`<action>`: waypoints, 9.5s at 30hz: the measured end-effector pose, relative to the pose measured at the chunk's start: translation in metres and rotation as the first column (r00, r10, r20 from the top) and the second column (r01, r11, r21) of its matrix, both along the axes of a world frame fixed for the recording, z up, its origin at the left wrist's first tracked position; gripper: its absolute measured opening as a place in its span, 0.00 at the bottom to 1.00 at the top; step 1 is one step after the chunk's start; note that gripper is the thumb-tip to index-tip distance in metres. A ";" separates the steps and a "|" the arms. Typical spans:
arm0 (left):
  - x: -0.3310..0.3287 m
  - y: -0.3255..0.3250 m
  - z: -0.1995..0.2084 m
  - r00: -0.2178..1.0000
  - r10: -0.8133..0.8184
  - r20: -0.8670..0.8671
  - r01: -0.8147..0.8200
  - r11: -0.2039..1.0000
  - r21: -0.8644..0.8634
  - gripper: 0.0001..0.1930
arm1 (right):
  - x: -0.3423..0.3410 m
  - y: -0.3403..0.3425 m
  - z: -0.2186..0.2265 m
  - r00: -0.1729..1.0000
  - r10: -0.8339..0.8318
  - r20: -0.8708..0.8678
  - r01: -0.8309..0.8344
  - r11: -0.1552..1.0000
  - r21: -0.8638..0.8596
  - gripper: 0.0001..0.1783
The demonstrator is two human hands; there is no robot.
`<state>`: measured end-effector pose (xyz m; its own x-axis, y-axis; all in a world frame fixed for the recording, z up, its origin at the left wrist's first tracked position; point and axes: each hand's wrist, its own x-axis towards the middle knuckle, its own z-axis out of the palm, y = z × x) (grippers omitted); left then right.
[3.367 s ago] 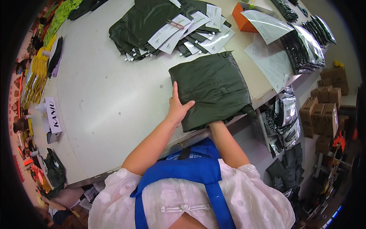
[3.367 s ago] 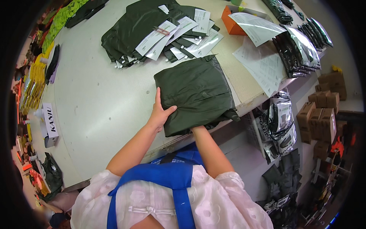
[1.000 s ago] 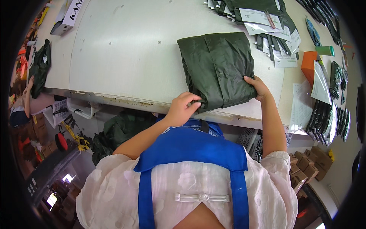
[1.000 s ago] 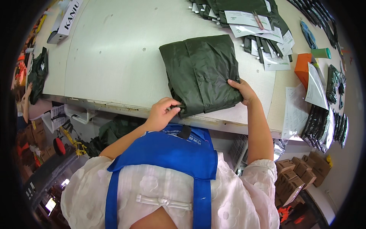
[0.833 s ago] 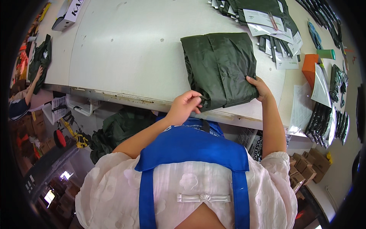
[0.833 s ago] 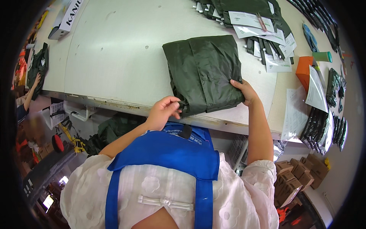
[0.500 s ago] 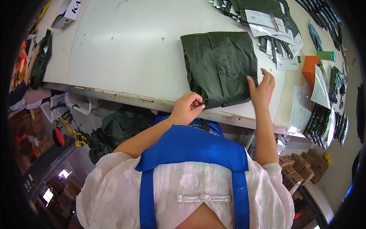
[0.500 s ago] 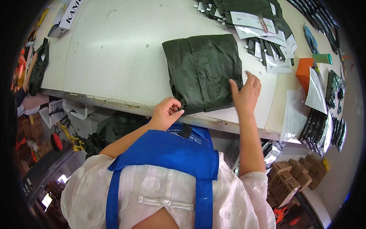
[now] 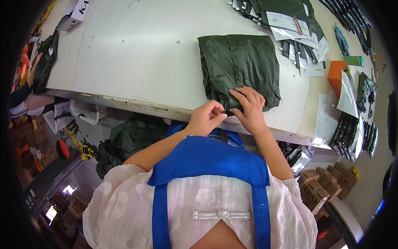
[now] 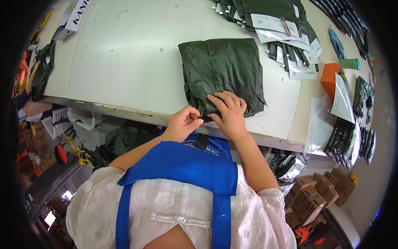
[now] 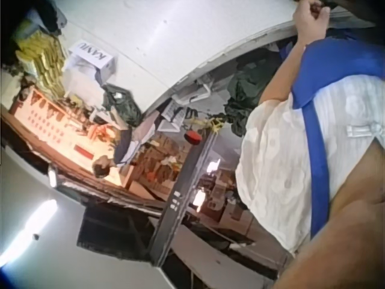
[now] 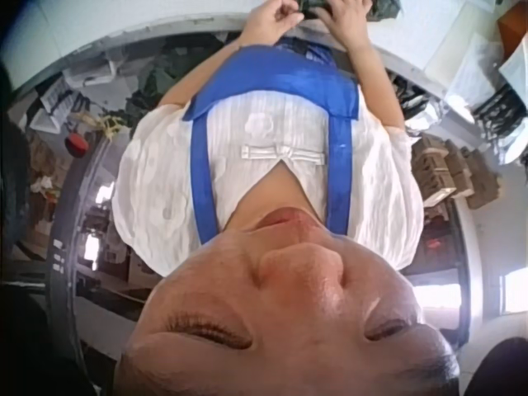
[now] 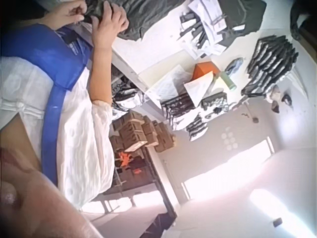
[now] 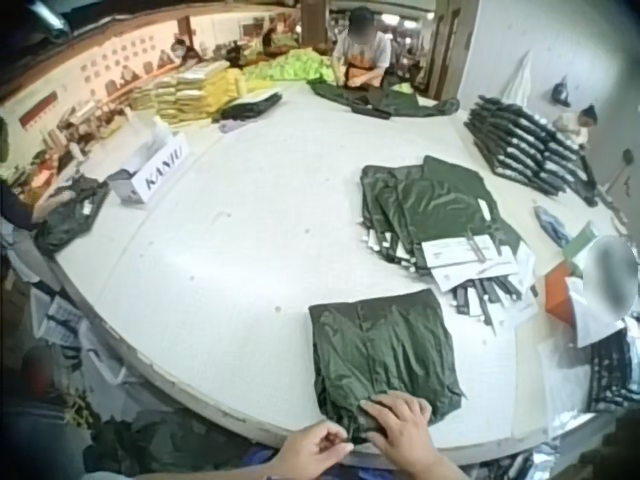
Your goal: The person folds a green raincoat on a white table, smoothing the fabric and aligning edges. The person then places the folded raincoat into a clear plastic bag and sets it aside.
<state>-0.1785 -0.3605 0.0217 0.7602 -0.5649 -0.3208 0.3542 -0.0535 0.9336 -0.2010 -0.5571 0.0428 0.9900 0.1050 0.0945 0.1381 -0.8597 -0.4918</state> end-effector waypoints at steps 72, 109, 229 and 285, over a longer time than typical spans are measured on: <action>0.013 -0.026 -0.042 0.540 0.120 -0.833 -0.337 0.938 -0.083 0.16 | 0.100 -0.064 0.014 0.906 -0.150 -0.397 0.074 0.977 -0.201 0.28; 0.107 0.100 -0.016 0.878 -0.410 -0.247 0.298 0.872 -0.387 0.24 | 0.022 0.006 0.043 0.859 0.276 -0.431 -0.379 0.909 -0.173 0.40; 0.102 0.104 -0.022 0.727 0.244 0.641 -0.342 0.939 0.030 0.34 | 0.096 0.043 -0.014 0.880 -0.222 -0.421 0.458 0.158 0.875 0.21; 0.108 0.091 -0.011 0.838 0.070 -0.541 -0.258 0.925 -0.280 0.52 | 0.152 0.089 -0.095 0.986 0.072 -0.154 -0.105 0.971 -0.217 0.32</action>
